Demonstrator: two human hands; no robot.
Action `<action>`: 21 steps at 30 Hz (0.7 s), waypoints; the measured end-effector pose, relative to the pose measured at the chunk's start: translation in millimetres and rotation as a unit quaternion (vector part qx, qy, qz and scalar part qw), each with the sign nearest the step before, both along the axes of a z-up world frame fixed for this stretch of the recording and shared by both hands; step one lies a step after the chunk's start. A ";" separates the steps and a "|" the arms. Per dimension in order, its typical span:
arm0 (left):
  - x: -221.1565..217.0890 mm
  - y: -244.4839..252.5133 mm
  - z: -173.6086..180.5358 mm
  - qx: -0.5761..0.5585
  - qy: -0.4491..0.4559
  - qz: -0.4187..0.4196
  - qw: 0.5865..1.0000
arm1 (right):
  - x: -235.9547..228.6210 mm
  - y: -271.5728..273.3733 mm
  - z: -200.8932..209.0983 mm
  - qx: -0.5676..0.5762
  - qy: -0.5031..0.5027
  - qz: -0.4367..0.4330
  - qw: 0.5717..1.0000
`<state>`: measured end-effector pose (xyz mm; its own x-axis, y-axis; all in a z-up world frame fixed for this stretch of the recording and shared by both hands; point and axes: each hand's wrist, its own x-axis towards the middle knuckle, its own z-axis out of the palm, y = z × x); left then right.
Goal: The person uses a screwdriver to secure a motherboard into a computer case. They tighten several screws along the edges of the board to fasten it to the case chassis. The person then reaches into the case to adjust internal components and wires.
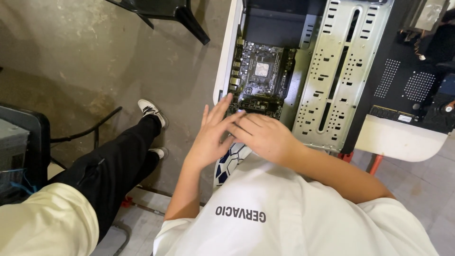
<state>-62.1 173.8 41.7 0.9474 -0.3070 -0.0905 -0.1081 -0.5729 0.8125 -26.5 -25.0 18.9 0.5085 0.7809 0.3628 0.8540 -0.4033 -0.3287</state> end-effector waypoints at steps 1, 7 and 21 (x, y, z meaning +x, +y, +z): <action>-0.7 0.4 -3.8 0.000 0.000 0.000 1.000 | -3.4 1.6 -13.0 0.000 0.000 0.000 1.000; -21.6 -2.3 -83.9 0.035 -0.136 0.092 0.986 | -5.1 3.7 -2.5 -0.026 0.053 -0.093 0.994; 9.3 2.7 -31.9 0.057 -0.114 0.008 0.992 | 39.2 -12.3 -5.0 -0.014 -0.075 0.022 0.997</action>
<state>-52.8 176.5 9.8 0.9517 -0.2927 0.0928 -0.2720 -0.6633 0.6972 12.8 -37.3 14.0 0.4148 0.8125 0.4097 0.9099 -0.3709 -0.1857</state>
